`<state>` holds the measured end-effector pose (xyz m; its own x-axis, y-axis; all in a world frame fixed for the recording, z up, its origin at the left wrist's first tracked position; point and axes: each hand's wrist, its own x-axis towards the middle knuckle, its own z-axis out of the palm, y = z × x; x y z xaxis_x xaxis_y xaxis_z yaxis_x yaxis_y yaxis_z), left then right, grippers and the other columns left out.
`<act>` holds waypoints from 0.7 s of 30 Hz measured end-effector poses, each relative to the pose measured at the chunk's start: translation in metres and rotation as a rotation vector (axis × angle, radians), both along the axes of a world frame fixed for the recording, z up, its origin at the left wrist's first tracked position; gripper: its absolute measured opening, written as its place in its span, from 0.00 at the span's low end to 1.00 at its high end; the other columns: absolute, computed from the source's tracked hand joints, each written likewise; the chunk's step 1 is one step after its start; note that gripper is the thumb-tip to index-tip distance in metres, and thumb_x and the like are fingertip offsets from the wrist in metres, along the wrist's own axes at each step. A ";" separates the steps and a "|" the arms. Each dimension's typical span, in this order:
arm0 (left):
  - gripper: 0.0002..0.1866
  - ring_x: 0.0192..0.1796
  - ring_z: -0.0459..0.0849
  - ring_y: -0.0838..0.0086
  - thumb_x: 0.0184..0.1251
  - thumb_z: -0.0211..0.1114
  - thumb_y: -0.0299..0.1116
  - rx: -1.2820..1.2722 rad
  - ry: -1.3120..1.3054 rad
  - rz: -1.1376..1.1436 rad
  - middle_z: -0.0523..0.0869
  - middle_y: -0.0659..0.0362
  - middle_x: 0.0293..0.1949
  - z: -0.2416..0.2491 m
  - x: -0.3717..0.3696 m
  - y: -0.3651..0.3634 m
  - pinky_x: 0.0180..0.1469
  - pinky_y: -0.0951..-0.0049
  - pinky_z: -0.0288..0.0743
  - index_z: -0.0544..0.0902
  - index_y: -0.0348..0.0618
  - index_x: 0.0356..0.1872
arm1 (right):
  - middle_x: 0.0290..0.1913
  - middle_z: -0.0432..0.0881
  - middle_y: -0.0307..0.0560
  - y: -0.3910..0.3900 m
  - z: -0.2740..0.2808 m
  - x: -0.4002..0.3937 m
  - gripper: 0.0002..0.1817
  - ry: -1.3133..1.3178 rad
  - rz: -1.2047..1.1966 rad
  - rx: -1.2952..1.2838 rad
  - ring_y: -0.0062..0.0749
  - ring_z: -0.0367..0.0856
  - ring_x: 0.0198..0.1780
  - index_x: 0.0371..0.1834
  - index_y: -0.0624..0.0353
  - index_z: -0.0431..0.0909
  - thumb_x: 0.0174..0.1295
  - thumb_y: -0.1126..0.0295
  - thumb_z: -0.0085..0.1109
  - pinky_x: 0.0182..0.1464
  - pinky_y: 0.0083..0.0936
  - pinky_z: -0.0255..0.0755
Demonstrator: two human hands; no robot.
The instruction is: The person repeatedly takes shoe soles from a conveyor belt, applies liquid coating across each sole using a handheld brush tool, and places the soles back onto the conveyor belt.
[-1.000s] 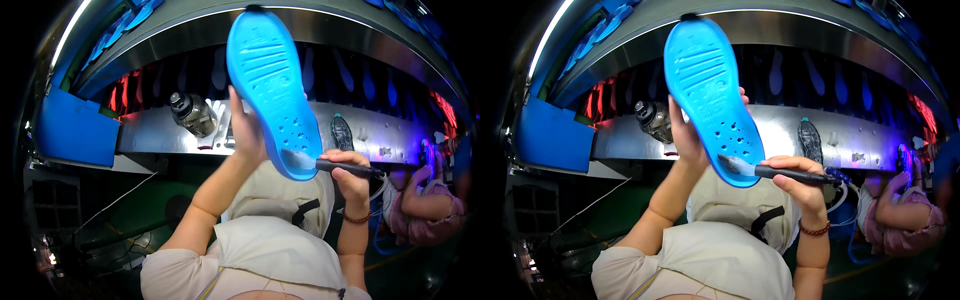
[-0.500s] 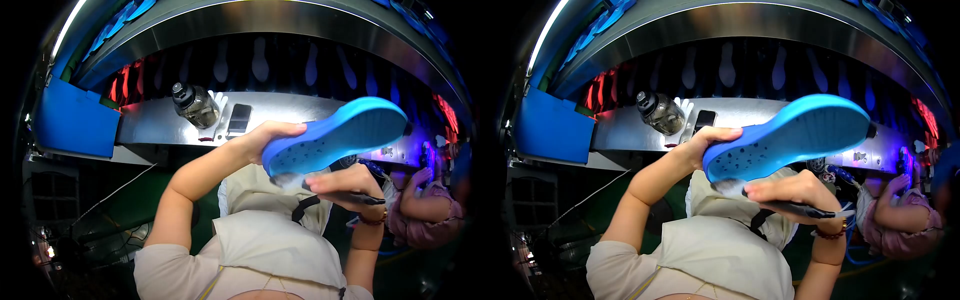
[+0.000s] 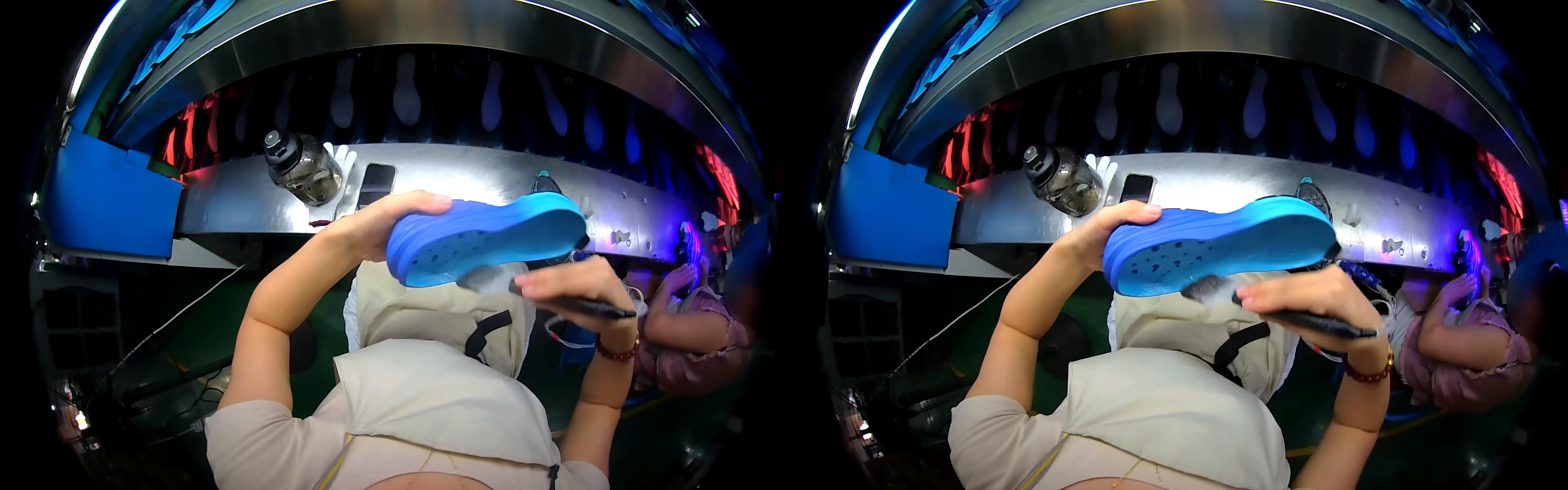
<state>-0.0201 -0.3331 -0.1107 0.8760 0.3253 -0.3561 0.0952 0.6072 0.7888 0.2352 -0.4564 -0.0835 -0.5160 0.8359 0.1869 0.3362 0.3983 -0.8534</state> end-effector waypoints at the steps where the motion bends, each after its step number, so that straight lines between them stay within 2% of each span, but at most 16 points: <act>1: 0.36 0.47 0.78 0.63 0.56 0.55 0.54 -0.017 0.032 0.064 0.76 0.44 0.49 -0.003 -0.004 0.000 0.48 0.68 0.73 0.68 0.33 0.58 | 0.40 0.82 0.51 -0.002 0.003 0.004 0.11 -0.040 0.050 0.038 0.36 0.83 0.41 0.36 0.62 0.80 0.47 0.80 0.62 0.44 0.22 0.76; 2: 0.36 0.47 0.78 0.63 0.56 0.55 0.54 -0.016 0.035 0.065 0.76 0.44 0.49 -0.009 -0.006 0.002 0.48 0.68 0.73 0.68 0.33 0.58 | 0.41 0.82 0.50 -0.004 0.006 0.005 0.12 -0.044 0.068 0.043 0.35 0.84 0.38 0.37 0.61 0.81 0.47 0.82 0.62 0.42 0.21 0.77; 4: 0.36 0.48 0.78 0.63 0.56 0.55 0.53 -0.096 -0.012 0.148 0.76 0.44 0.49 -0.013 -0.009 0.008 0.48 0.68 0.73 0.68 0.32 0.58 | 0.42 0.82 0.51 -0.005 0.000 0.004 0.13 0.257 -0.153 -0.029 0.33 0.84 0.35 0.38 0.61 0.81 0.47 0.83 0.61 0.39 0.21 0.77; 5: 0.35 0.48 0.78 0.63 0.56 0.54 0.53 -0.090 -0.014 0.153 0.76 0.44 0.49 -0.012 -0.010 0.008 0.48 0.68 0.74 0.69 0.33 0.57 | 0.43 0.82 0.51 0.005 -0.010 0.009 0.13 0.131 -0.254 0.141 0.33 0.84 0.36 0.38 0.61 0.81 0.48 0.83 0.61 0.39 0.23 0.78; 8: 0.34 0.48 0.78 0.63 0.55 0.54 0.53 -0.044 -0.062 0.198 0.76 0.45 0.50 0.002 -0.016 0.010 0.50 0.68 0.73 0.71 0.34 0.55 | 0.40 0.83 0.51 -0.003 -0.008 0.001 0.12 0.138 -0.201 0.025 0.33 0.84 0.36 0.37 0.62 0.80 0.47 0.82 0.62 0.37 0.23 0.78; 9: 0.30 0.51 0.77 0.63 0.58 0.53 0.52 -0.076 -0.085 0.196 0.76 0.47 0.51 0.002 -0.022 0.012 0.55 0.66 0.70 0.72 0.35 0.53 | 0.38 0.83 0.51 -0.004 -0.006 0.001 0.12 0.043 -0.121 0.148 0.34 0.84 0.37 0.36 0.62 0.81 0.45 0.81 0.64 0.38 0.23 0.77; 10: 0.30 0.51 0.77 0.63 0.58 0.53 0.52 -0.070 -0.081 0.198 0.76 0.47 0.51 -0.004 -0.022 0.017 0.55 0.66 0.70 0.72 0.35 0.53 | 0.36 0.83 0.52 -0.010 0.002 -0.001 0.13 0.024 -0.103 0.121 0.37 0.84 0.37 0.35 0.62 0.81 0.42 0.80 0.66 0.42 0.24 0.77; 12: 0.28 0.56 0.74 0.63 0.62 0.50 0.51 -0.489 -0.589 0.097 0.74 0.50 0.54 -0.025 -0.021 0.030 0.59 0.63 0.66 0.71 0.38 0.55 | 0.35 0.83 0.52 -0.014 0.007 -0.007 0.13 0.206 -0.137 0.182 0.38 0.83 0.39 0.34 0.63 0.81 0.41 0.79 0.67 0.43 0.26 0.76; 13: 0.28 0.58 0.72 0.64 0.65 0.47 0.52 -0.368 -0.627 0.277 0.73 0.52 0.56 -0.046 -0.009 0.022 0.59 0.61 0.65 0.70 0.41 0.56 | 0.34 0.83 0.52 -0.013 0.010 -0.012 0.13 0.248 -0.214 0.226 0.39 0.83 0.40 0.33 0.64 0.81 0.40 0.79 0.66 0.41 0.27 0.76; 14: 0.33 0.58 0.71 0.64 0.63 0.45 0.59 -0.136 -0.515 0.434 0.73 0.53 0.57 -0.069 0.002 0.018 0.61 0.59 0.64 0.68 0.43 0.59 | 0.33 0.83 0.53 -0.009 0.011 -0.019 0.12 0.225 -0.310 0.261 0.38 0.83 0.40 0.33 0.64 0.81 0.42 0.80 0.64 0.41 0.25 0.76; 15: 0.39 0.60 0.68 0.58 0.59 0.43 0.66 -0.333 -0.568 0.505 0.69 0.52 0.60 -0.048 0.026 0.009 0.62 0.51 0.59 0.63 0.45 0.62 | 0.32 0.83 0.52 -0.001 0.001 -0.022 0.11 0.215 -0.371 0.241 0.33 0.83 0.38 0.34 0.65 0.80 0.43 0.80 0.63 0.40 0.23 0.76; 16: 0.44 0.61 0.67 0.56 0.57 0.35 0.71 -0.347 -0.695 0.383 0.68 0.48 0.59 -0.056 0.041 0.002 0.62 0.51 0.59 0.59 0.45 0.64 | 0.31 0.83 0.51 0.008 -0.014 -0.025 0.11 0.203 -0.436 0.219 0.29 0.82 0.36 0.34 0.65 0.80 0.45 0.81 0.62 0.39 0.20 0.75; 17: 0.44 0.60 0.68 0.56 0.58 0.31 0.71 -0.399 -0.685 0.375 0.68 0.46 0.59 -0.061 0.048 -0.003 0.62 0.51 0.60 0.59 0.44 0.64 | 0.31 0.83 0.48 0.014 -0.020 -0.023 0.09 0.199 -0.510 0.006 0.21 0.80 0.32 0.35 0.67 0.80 0.48 0.80 0.61 0.35 0.15 0.74; 18: 0.45 0.59 0.69 0.56 0.58 0.28 0.71 -0.459 -0.674 0.368 0.68 0.45 0.58 -0.065 0.053 -0.007 0.61 0.51 0.61 0.59 0.43 0.64 | 0.31 0.83 0.46 0.021 -0.025 -0.025 0.09 0.270 -0.549 -0.038 0.17 0.79 0.30 0.35 0.68 0.80 0.49 0.80 0.60 0.33 0.12 0.72; 20: 0.45 0.58 0.70 0.56 0.58 0.27 0.71 -0.439 -0.648 0.403 0.70 0.45 0.57 -0.068 0.063 -0.011 0.61 0.52 0.62 0.59 0.42 0.63 | 0.32 0.83 0.46 0.030 -0.034 -0.034 0.09 0.280 -0.601 0.016 0.18 0.79 0.30 0.35 0.67 0.80 0.48 0.79 0.60 0.33 0.14 0.73; 21: 0.45 0.58 0.71 0.57 0.58 0.26 0.71 -0.408 -0.620 0.441 0.71 0.46 0.55 -0.069 0.064 -0.012 0.60 0.52 0.63 0.60 0.42 0.62 | 0.31 0.82 0.48 0.029 -0.035 -0.040 0.09 0.159 -0.502 0.168 0.22 0.81 0.31 0.34 0.65 0.80 0.47 0.79 0.61 0.35 0.17 0.74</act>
